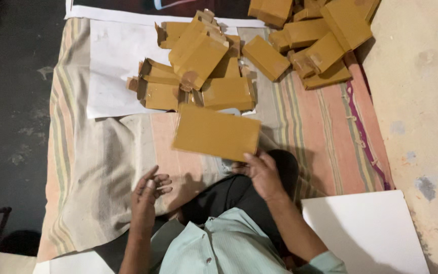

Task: The person sits on a cloth on the floor and repeatedly folds flat cardboard pieces into small rectangular boxes, then seals them with tape from a handheld dispenser. Finished boxes are placed in a growing pile to the right.

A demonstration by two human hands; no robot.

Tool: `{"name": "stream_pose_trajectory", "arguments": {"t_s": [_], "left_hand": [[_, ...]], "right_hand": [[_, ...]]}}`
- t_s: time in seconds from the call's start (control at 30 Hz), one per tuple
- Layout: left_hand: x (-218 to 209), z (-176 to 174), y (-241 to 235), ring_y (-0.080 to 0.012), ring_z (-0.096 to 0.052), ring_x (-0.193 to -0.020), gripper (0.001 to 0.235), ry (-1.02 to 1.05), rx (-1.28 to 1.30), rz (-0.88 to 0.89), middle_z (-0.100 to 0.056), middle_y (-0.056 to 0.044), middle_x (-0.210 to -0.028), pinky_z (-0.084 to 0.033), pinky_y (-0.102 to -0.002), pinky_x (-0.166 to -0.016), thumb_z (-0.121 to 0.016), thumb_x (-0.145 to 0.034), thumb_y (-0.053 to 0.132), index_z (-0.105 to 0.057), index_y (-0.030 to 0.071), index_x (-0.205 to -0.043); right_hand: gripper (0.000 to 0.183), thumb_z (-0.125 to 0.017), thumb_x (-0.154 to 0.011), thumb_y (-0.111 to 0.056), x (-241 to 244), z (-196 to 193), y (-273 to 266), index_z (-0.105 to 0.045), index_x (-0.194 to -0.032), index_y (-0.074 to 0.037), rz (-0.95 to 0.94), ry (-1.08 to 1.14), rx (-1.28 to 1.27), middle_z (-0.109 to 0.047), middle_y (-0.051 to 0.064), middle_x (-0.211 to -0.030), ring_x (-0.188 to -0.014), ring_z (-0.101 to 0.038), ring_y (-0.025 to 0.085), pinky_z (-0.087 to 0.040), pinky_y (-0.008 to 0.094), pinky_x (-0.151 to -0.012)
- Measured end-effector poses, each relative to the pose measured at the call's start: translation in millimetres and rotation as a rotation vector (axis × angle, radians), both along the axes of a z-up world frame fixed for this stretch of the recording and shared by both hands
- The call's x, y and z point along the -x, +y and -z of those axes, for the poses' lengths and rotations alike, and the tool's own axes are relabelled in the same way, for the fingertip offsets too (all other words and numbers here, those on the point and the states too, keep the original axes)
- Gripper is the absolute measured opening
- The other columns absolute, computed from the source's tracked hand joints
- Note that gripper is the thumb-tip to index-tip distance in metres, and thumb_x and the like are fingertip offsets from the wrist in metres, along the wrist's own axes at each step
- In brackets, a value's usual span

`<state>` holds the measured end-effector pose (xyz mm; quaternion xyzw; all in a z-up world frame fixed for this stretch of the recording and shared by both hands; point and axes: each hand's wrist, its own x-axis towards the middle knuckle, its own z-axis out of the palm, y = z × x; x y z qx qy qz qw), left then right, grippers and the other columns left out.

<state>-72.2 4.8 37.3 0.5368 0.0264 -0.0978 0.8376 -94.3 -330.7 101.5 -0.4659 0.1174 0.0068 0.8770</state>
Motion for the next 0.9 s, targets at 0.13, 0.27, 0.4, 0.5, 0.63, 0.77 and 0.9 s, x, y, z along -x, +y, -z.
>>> {"name": "stream_pose_trajectory", "arguments": {"t_s": [0.13, 0.27, 0.4, 0.5, 0.63, 0.77, 0.9], "left_hand": [[11.7, 36.5, -7.9, -0.0213, -0.071, -0.098, 0.053, 0.156, -0.266, -0.037, -0.073, -0.015, -0.113, -0.059, -0.036, -0.082, -0.065, -0.096, 0.028, -0.061, -0.001, -0.139], [9.5, 55.8, -6.2, -0.0214, -0.072, -0.095, 0.050, 0.212, -0.244, -0.066, -0.072, -0.014, -0.111, -0.061, -0.034, -0.079, -0.068, -0.094, 0.027, -0.062, -0.001, -0.135], [14.0, 67.1, -4.8, -0.0196, -0.071, -0.095, 0.047, 0.233, -0.227, -0.068, -0.071, -0.013, -0.111, -0.061, -0.034, -0.077, -0.065, -0.097, 0.029, -0.063, -0.001, -0.134], [5.4, 66.8, -8.3, -0.0185, -0.071, -0.094, 0.047, 0.206, -0.253, -0.015, -0.072, -0.013, -0.112, -0.060, -0.033, -0.076, -0.066, -0.096, 0.028, -0.062, -0.002, -0.132], [7.0, 71.5, -8.3, -0.0175, -0.071, -0.090, 0.046, 0.233, -0.443, 0.054, -0.075, -0.013, -0.107, -0.057, -0.029, -0.073, -0.067, -0.095, 0.030, -0.065, 0.001, -0.131], [5.0, 79.8, -9.7, -0.0157, -0.069, -0.082, 0.041, 0.221, -0.336, 0.040, -0.073, -0.009, -0.101, -0.057, -0.028, -0.069, -0.066, -0.096, 0.031, -0.067, -0.001, -0.122], [5.5, 86.2, -7.0, -0.0151, -0.068, -0.071, 0.036, 0.243, -0.320, 0.041, -0.070, -0.011, -0.088, -0.058, -0.029, -0.065, -0.064, -0.100, 0.032, -0.068, -0.002, -0.109]], "right_hand": [[0.034, -0.062, -0.100, -0.018, -1.1, 9.4, -67.5, -0.065, -0.117, 0.011, -0.013, 0.073, 0.144, -0.074, 0.021, -0.096, -0.077, -0.073, 0.023, -0.063, 0.034, -0.066], [0.014, -0.075, -0.103, 0.001, -54.0, -11.7, -132.3, -0.062, -0.107, 0.005, 0.277, 0.019, 0.253, -0.072, 0.022, -0.099, -0.069, -0.060, 0.019, -0.045, 0.029, -0.056], [0.045, -0.053, -0.104, -0.030, -110.2, -76.6, -171.3, -0.050, -0.129, 0.007, 0.302, -0.066, 0.193, -0.069, 0.026, -0.119, -0.099, -0.068, 0.029, -0.052, 0.041, -0.088], [0.066, -0.040, -0.106, -0.046, -111.1, -110.8, -150.2, -0.049, -0.143, 0.009, 0.009, -0.236, 0.256, -0.065, 0.028, -0.132, -0.116, -0.070, 0.035, -0.055, 0.049, -0.102], [0.044, -0.064, -0.088, -0.006, -71.4, -73.7, -52.5, -0.055, -0.129, 0.010, -0.329, -0.230, 0.204, -0.061, 0.027, -0.137, -0.117, -0.066, 0.041, -0.060, 0.056, -0.089], [0.048, -0.067, -0.096, -0.004, -41.1, -27.0, 46.5, -0.054, -0.142, 0.003, -0.644, -0.193, 0.373, -0.073, 0.019, -0.123, -0.115, -0.069, 0.024, -0.057, 0.036, -0.100], [0.046, -0.070, -0.095, -0.007, -35.0, -3.9, 106.6, -0.059, -0.139, 0.001, -0.812, -0.165, 0.537, -0.075, 0.015, -0.118, -0.111, -0.072, 0.019, -0.059, 0.033, -0.099]]}}
